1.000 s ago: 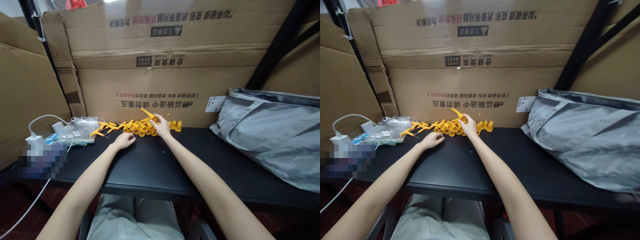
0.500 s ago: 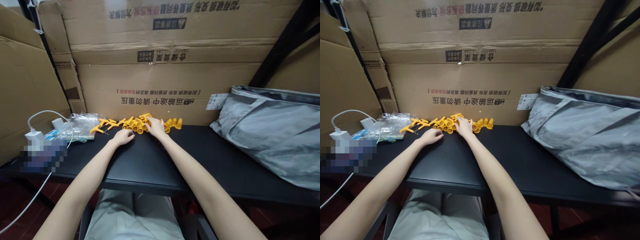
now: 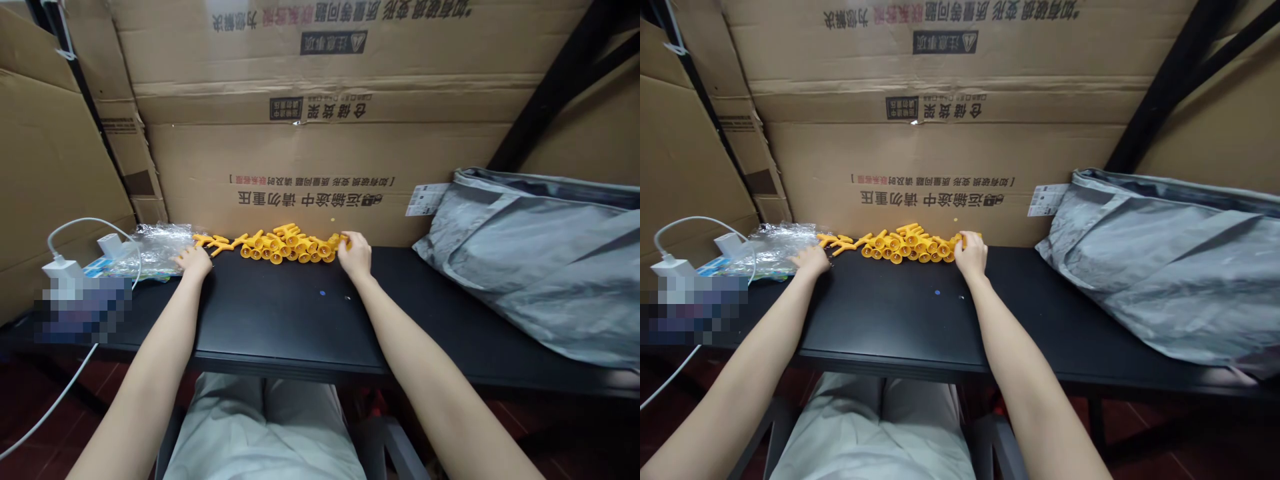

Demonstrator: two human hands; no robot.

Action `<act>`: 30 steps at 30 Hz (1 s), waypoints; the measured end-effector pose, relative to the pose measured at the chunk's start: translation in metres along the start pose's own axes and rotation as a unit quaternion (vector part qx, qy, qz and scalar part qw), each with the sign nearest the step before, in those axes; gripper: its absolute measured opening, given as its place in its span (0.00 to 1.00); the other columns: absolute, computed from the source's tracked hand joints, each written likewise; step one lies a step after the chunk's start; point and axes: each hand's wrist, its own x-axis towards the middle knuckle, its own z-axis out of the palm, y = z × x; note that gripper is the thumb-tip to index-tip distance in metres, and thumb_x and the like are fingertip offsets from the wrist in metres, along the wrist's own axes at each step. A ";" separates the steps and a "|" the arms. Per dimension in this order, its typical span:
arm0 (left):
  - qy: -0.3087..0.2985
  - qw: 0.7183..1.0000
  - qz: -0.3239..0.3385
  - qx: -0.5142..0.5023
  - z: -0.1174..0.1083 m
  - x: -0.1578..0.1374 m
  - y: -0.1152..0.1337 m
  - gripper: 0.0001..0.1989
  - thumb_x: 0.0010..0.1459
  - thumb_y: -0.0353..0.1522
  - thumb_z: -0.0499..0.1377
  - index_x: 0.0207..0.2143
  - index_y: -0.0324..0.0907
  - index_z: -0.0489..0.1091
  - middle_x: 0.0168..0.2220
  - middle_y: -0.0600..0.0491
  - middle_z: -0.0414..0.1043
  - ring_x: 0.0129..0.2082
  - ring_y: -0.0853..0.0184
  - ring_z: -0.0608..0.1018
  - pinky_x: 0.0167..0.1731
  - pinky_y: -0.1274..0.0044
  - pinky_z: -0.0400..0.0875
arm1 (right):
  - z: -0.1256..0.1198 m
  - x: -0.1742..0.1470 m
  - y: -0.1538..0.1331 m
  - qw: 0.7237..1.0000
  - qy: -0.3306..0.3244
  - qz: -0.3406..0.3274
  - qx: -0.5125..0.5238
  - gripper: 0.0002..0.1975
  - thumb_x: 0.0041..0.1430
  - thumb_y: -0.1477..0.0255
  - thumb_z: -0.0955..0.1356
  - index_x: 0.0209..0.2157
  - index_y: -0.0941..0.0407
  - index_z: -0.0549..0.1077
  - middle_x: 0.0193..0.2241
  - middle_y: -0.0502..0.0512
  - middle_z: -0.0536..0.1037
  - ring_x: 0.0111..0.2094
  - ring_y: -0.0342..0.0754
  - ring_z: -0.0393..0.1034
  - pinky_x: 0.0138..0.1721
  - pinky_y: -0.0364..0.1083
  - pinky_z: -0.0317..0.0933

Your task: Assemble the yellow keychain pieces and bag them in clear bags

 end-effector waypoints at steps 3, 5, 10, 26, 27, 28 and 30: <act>-0.013 0.999 -0.031 -0.003 0.006 0.005 -0.004 0.27 0.54 0.30 0.56 0.57 0.41 0.61 0.63 0.34 0.53 0.64 0.42 0.53 0.54 0.45 0.50 | 0.003 -0.002 0.030 0.995 0.056 0.072 0.032 0.15 0.51 0.77 0.59 0.37 0.59 0.74 0.39 0.63 0.76 0.40 0.54 0.70 0.47 0.52 0.62; -0.011 0.999 -0.043 -0.011 0.009 0.007 -0.006 0.25 0.55 0.29 0.54 0.56 0.40 0.63 0.62 0.34 0.56 0.63 0.44 0.56 0.54 0.45 0.49 | 0.006 -0.004 0.045 0.990 0.076 0.112 0.049 0.15 0.48 0.78 0.59 0.34 0.59 0.74 0.36 0.62 0.76 0.39 0.53 0.70 0.47 0.52 0.62; 0.037 0.997 -0.041 -0.048 0.013 0.009 -0.009 0.21 0.56 0.27 0.51 0.52 0.40 0.66 0.57 0.35 0.64 0.60 0.47 0.63 0.55 0.45 0.49 | 0.012 -0.007 0.062 0.981 0.046 0.179 0.065 0.17 0.45 0.80 0.57 0.29 0.59 0.75 0.36 0.62 0.76 0.42 0.54 0.70 0.50 0.53 0.61; 0.157 0.953 0.039 -0.257 -0.003 -0.007 0.015 0.14 0.65 0.33 0.46 0.49 0.43 0.64 0.44 0.41 0.69 0.47 0.56 0.73 0.47 0.64 0.63 | 0.024 -0.010 0.068 0.968 -0.146 0.199 -0.038 0.19 0.47 0.79 0.64 0.40 0.56 0.78 0.50 0.61 0.73 0.53 0.58 0.67 0.55 0.55 0.59; 0.159 0.950 0.048 -0.265 -0.003 -0.007 0.016 0.14 0.65 0.34 0.46 0.49 0.42 0.65 0.44 0.41 0.69 0.47 0.56 0.73 0.46 0.66 0.64 | 0.025 -0.010 0.068 0.972 -0.151 0.177 -0.031 0.18 0.48 0.79 0.63 0.39 0.55 0.78 0.50 0.60 0.73 0.54 0.57 0.66 0.55 0.55 0.59; 0.159 0.948 0.059 -0.270 -0.002 -0.007 0.016 0.13 0.65 0.34 0.47 0.48 0.42 0.65 0.43 0.41 0.69 0.47 0.57 0.73 0.45 0.68 0.64 | 0.026 -0.010 0.067 0.975 -0.158 0.153 -0.019 0.18 0.48 0.79 0.63 0.39 0.55 0.78 0.50 0.59 0.74 0.54 0.57 0.66 0.56 0.56 0.58; 0.156 0.946 0.086 -0.272 -0.001 -0.007 0.017 0.13 0.65 0.36 0.47 0.45 0.41 0.66 0.41 0.42 0.71 0.45 0.58 0.73 0.42 0.71 0.65 | 0.030 -0.010 0.065 0.979 -0.171 0.110 0.009 0.18 0.50 0.79 0.62 0.38 0.55 0.78 0.51 0.58 0.73 0.55 0.55 0.65 0.57 0.56 0.58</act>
